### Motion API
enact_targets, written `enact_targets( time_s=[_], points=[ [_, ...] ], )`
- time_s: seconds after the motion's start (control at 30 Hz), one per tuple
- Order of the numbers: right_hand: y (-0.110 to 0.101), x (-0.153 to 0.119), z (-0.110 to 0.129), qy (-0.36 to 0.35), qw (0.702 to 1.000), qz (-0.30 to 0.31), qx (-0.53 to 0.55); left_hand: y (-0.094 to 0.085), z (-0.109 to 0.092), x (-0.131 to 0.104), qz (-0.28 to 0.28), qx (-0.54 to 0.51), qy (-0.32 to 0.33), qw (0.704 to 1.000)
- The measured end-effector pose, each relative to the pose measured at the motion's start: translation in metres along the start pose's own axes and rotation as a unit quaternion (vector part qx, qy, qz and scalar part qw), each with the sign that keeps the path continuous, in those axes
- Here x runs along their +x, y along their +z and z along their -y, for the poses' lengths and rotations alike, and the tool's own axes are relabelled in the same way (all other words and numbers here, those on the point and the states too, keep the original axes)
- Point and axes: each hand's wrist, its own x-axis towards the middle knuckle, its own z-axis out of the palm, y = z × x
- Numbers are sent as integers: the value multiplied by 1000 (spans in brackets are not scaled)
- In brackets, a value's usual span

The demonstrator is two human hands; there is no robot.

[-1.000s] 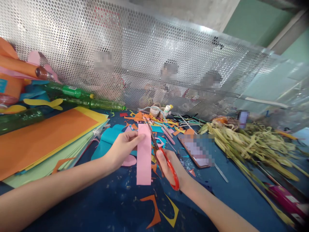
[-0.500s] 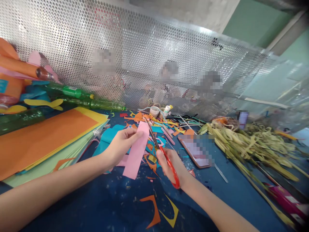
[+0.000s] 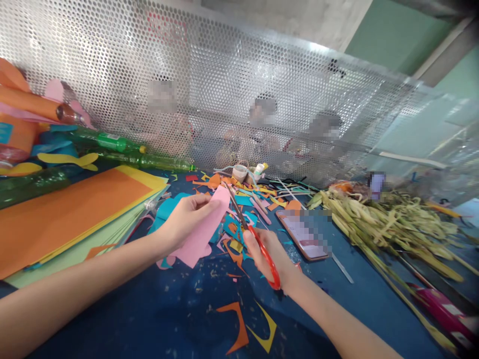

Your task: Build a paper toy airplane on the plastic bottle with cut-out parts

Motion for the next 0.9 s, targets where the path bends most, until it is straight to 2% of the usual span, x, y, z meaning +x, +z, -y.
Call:
enact_targets(
  time_s=[0.27, 0.47, 0.53, 0.63, 0.67, 0.7, 0.73, 0.8, 0.83, 0.9],
  points=[
    [-1, 1, -4, 12, 1000, 0, 0, -5, 0, 7, -5, 23, 53, 998],
    [-3, 3, -5, 17, 999, 12, 24, -18, -1, 17, -27, 158, 100, 982],
    [-6, 4, -3, 28, 998, 26, 42, -19, -4, 16, -60, 207, 150, 965],
    [-9, 4, 1, 44, 995, 43, 77, -12, -9, 5, -148, 267, 236, 923],
    [-9, 4, 2, 45, 994, 43, 92, -8, -11, 0, -137, 277, 241, 920],
    [-9, 4, 3, 44, 992, 43, 107, -4, -12, -5, -93, 271, 234, 929],
    [-8, 3, 4, 42, 991, 45, 121, 1, -12, -11, -20, 249, 212, 945],
    [-5, -1, 6, 35, 988, 44, 146, 10, -11, -20, 124, 211, 130, 961],
    [-3, -3, 7, 31, 986, 43, 160, 14, -9, -24, 167, 180, 84, 966],
    [1, -9, 7, 19, 980, 40, 194, 20, -5, -28, 211, 93, 11, 973]
  ],
)
